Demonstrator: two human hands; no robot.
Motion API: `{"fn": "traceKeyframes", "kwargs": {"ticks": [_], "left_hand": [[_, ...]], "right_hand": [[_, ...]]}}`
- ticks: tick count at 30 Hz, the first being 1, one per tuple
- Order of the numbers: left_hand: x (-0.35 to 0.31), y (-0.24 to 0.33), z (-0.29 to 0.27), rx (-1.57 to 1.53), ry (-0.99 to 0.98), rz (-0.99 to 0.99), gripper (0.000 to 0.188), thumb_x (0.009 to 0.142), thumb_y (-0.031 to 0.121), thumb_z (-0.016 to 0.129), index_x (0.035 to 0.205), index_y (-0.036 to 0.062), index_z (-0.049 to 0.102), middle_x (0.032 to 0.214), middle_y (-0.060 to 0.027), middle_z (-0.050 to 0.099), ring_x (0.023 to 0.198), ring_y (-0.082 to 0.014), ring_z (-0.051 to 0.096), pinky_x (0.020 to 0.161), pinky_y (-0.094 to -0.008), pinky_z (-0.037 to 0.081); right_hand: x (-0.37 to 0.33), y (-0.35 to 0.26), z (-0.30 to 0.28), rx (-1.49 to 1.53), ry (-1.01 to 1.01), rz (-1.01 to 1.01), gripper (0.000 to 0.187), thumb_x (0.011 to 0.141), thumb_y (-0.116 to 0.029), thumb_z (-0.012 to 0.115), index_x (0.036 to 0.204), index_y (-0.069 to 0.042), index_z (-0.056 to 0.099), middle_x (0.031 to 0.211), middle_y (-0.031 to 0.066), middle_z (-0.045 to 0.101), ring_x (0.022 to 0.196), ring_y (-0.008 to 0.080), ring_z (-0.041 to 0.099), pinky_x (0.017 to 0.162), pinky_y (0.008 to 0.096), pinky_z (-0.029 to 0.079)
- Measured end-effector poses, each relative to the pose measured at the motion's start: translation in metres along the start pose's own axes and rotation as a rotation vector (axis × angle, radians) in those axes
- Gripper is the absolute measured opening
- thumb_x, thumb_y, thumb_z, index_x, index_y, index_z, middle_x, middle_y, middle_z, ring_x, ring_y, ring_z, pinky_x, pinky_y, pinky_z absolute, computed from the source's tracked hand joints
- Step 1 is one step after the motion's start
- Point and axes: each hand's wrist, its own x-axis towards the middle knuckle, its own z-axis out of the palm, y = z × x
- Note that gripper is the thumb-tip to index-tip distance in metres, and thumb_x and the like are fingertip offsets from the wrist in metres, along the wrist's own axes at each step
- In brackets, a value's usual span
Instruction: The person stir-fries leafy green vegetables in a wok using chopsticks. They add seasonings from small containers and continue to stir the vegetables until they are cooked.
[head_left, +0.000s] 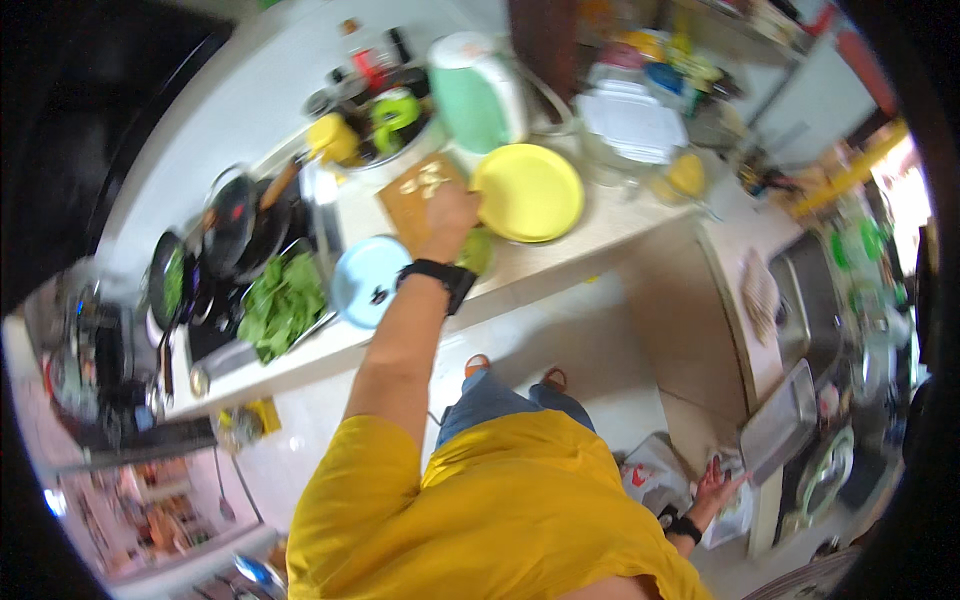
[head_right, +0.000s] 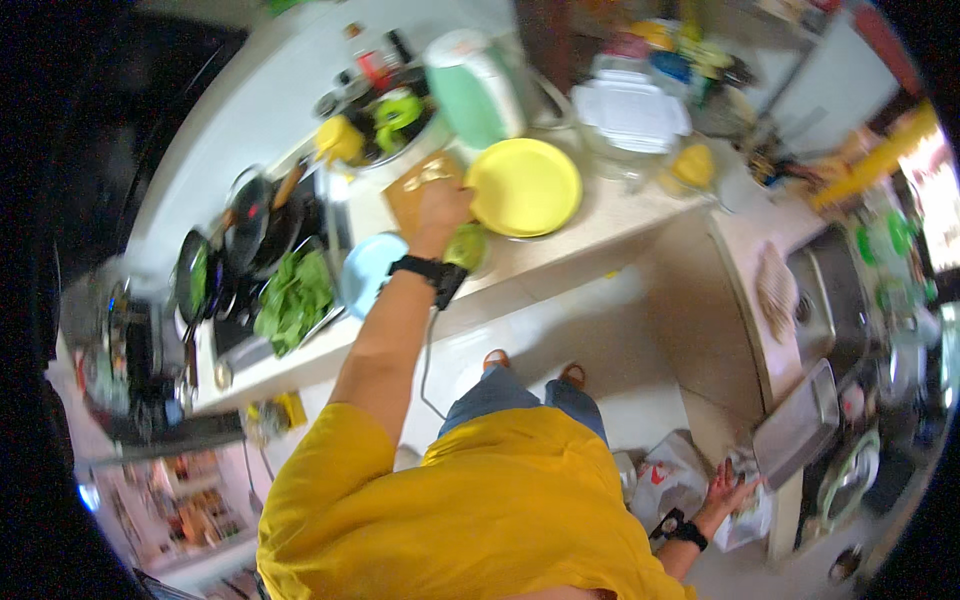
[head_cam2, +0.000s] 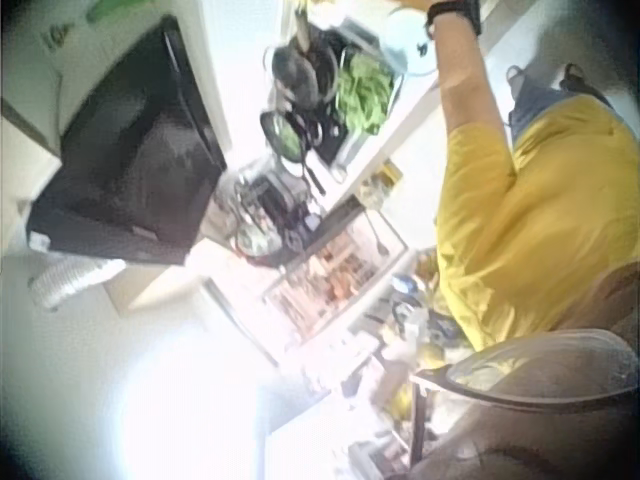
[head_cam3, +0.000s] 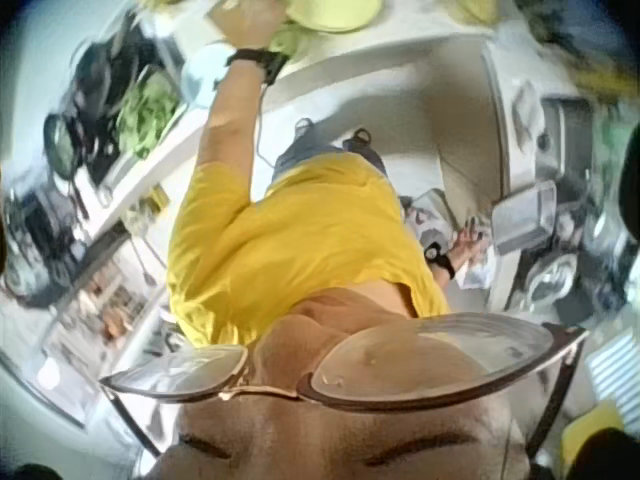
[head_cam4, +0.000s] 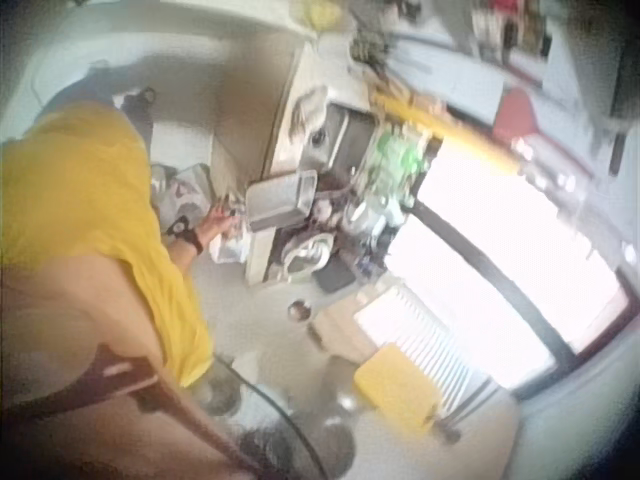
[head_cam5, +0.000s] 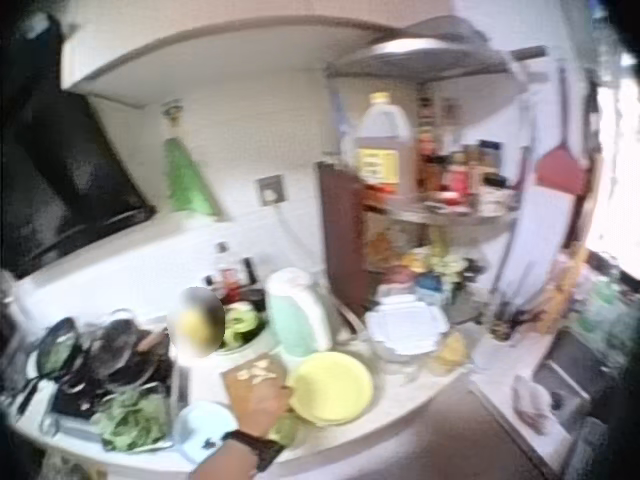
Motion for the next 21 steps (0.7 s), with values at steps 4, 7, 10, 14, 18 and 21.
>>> {"fn": "traceKeyframes", "kwargs": {"ticks": [4, 7, 10, 14, 18, 21], "left_hand": [[-0.032, 0.001, -0.038, -0.066, 0.142, -0.018, 0.029, 0.072, 0.029, 0.061, 0.075, 0.0012, 0.069, 0.075, -0.0197, 0.065, 0.071, -0.0349, 0.063, 0.068, -0.0408, 0.052], [-0.059, -0.021, -0.077, -0.238, 0.231, -0.068, 0.026, 0.071, 0.024, 0.063, 0.073, -0.0011, 0.067, 0.065, -0.0193, 0.062, 0.063, -0.0301, 0.064, 0.063, -0.0389, 0.052], [-0.100, -0.070, -0.118, -0.550, 0.285, -0.161, 0.022, 0.070, 0.020, 0.065, 0.069, -0.0026, 0.065, 0.059, -0.0179, 0.060, 0.055, -0.0240, 0.062, 0.057, -0.0355, 0.050], [-0.171, -0.174, -0.176, -0.436, 0.487, -0.232, 0.020, 0.070, 0.017, 0.066, 0.069, -0.0031, 0.064, 0.054, -0.0124, 0.058, 0.047, -0.0178, 0.054, 0.050, -0.0304, 0.044], [-0.262, -0.295, -0.219, -0.492, 0.584, -0.473, 0.021, 0.071, 0.016, 0.066, 0.069, -0.0046, 0.063, 0.054, -0.0096, 0.058, 0.050, -0.0116, 0.051, 0.050, -0.0284, 0.043], [-0.330, -0.391, -0.241, -0.409, 0.618, -0.639, 0.022, 0.072, 0.017, 0.066, 0.069, -0.0052, 0.063, 0.054, -0.0085, 0.058, 0.050, -0.0109, 0.051, 0.050, -0.0283, 0.043]], "right_hand": [[-0.008, 0.003, 0.038, -0.196, -0.116, -0.158, 0.106, 0.073, -0.080, 0.042, 0.143, -0.007, 0.013, 0.128, 0.0195, 0.050, 0.122, 0.0340, 0.042, 0.101, 0.0353, 0.032], [-0.012, -0.003, 0.065, -0.142, -0.249, -0.121, 0.111, 0.074, -0.080, 0.042, 0.143, 0.000, 0.007, 0.129, 0.0174, 0.051, 0.122, 0.0269, 0.042, 0.089, 0.0283, 0.037], [-0.026, 0.009, 0.092, -0.195, -0.278, -0.067, 0.112, 0.074, -0.079, 0.042, 0.143, 0.003, 0.007, 0.129, 0.0175, 0.050, 0.120, 0.0239, 0.043, 0.085, 0.0252, 0.038], [-0.067, 0.054, 0.123, -0.266, -0.339, 0.002, 0.112, 0.075, -0.078, 0.043, 0.141, 0.007, 0.011, 0.131, 0.0170, 0.049, 0.122, 0.0221, 0.042, 0.088, 0.0215, 0.037], [-0.119, 0.122, 0.167, -0.282, -0.505, -0.220, 0.077, 0.082, -0.067, 0.047, 0.122, -0.001, 0.050, 0.109, 0.0086, 0.062, 0.082, 0.0130, 0.057, 0.064, 0.0198, 0.047], [-0.183, 0.181, 0.197, -0.480, -0.760, -0.280, 0.061, 0.089, -0.057, 0.045, 0.120, -0.005, 0.053, 0.088, 0.0042, 0.062, 0.070, 0.0103, 0.054, 0.054, 0.0224, 0.044]]}}
